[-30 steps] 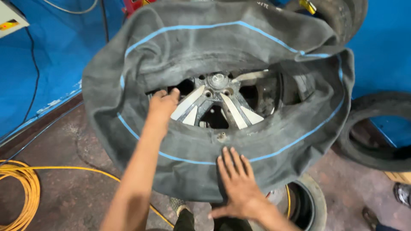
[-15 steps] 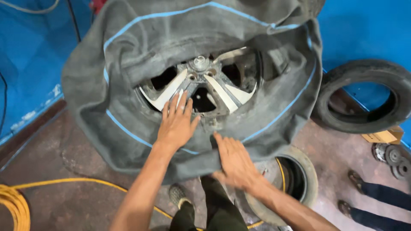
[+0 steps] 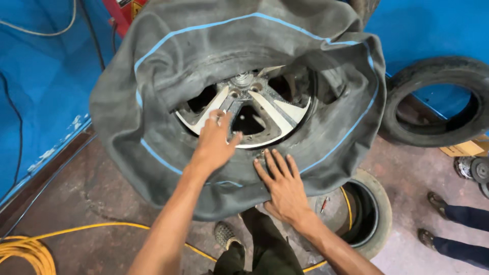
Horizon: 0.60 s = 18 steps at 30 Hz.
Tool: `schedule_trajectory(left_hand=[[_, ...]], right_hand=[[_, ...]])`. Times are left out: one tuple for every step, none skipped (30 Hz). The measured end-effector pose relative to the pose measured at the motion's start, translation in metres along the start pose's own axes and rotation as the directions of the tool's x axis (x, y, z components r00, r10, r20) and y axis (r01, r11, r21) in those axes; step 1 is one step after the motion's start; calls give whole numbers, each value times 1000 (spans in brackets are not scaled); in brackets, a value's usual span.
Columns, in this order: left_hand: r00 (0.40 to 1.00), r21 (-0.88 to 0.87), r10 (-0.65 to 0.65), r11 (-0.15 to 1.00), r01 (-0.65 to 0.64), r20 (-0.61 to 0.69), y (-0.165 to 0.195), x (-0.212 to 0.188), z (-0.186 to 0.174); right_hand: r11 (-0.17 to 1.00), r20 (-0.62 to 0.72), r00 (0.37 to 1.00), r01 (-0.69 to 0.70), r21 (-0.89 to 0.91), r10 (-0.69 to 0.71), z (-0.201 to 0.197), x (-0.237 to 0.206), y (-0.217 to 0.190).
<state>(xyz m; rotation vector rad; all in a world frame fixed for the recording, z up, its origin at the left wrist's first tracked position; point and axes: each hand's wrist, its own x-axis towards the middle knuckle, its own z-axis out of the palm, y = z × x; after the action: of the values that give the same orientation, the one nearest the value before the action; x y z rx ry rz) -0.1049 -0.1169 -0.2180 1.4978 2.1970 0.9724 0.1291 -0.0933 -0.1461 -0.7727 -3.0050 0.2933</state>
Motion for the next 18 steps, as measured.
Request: schedule_trajectory(left_hand=[[992,-144,-121,983,116,-29,-8,18,7],[968,-288,-247,931,225,-40,-15,38,13],[908,-647,-418,686,334,25,-24,61,16],[823,-878,-544,300,373,163,-30,83,22],[767,-923,-597,108,369,237,-33,103,28],[714,-941,-631,-81,329,304,-36,126,32],[668,-930,-647,-256,265,368,-38,147,33],[640,-938,-689,-292,185,341,-38,163,35],[605,-939,-729,-329,98,319,-32,176,36],[554,-933,-774,-360,13,307,-29,186,35],[470,-925,-814,-380,16,342,-27,191,34],[393,-917,-840,-399,22,374,-23,197,30],[314,-906,-857,-422,28,409,-18,200,26],[345,-902,-849,-431,-15,400,-13,200,20],[373,-897,-843,-438,-59,388,-9,197,13],[403,-889,-836,-447,-105,373,-5,194,7],[530,-889,-783,-445,-110,326,-2,192,2],[650,-891,-711,-440,-114,268,-1,187,-4]], right_hand=[[999,35,999,-5,32,4,0,3,1],[999,58,998,0,43,-2,-1,6,1],[998,81,997,-1,60,-4,1,8,2],[997,112,994,-11,81,2,3,11,3],[996,122,993,-14,94,3,6,12,5],[995,119,993,-7,100,-5,10,14,6],[994,105,994,5,108,-16,15,17,8],[992,82,997,-1,127,-10,21,19,10],[990,64,998,-3,140,-7,26,20,12],[987,59,998,-6,163,-4,31,20,13],[981,16,1000,14,196,-17,35,19,15],[975,-39,999,28,222,-20,39,18,16],[969,-90,996,40,244,-19,43,15,16],[973,-102,995,19,232,5,46,13,16],[975,-112,993,-2,222,27,49,11,15],[978,-126,991,-20,209,47,51,10,15],[981,-124,991,-26,192,50,54,10,14],[984,-130,990,-30,178,54,56,11,12]])
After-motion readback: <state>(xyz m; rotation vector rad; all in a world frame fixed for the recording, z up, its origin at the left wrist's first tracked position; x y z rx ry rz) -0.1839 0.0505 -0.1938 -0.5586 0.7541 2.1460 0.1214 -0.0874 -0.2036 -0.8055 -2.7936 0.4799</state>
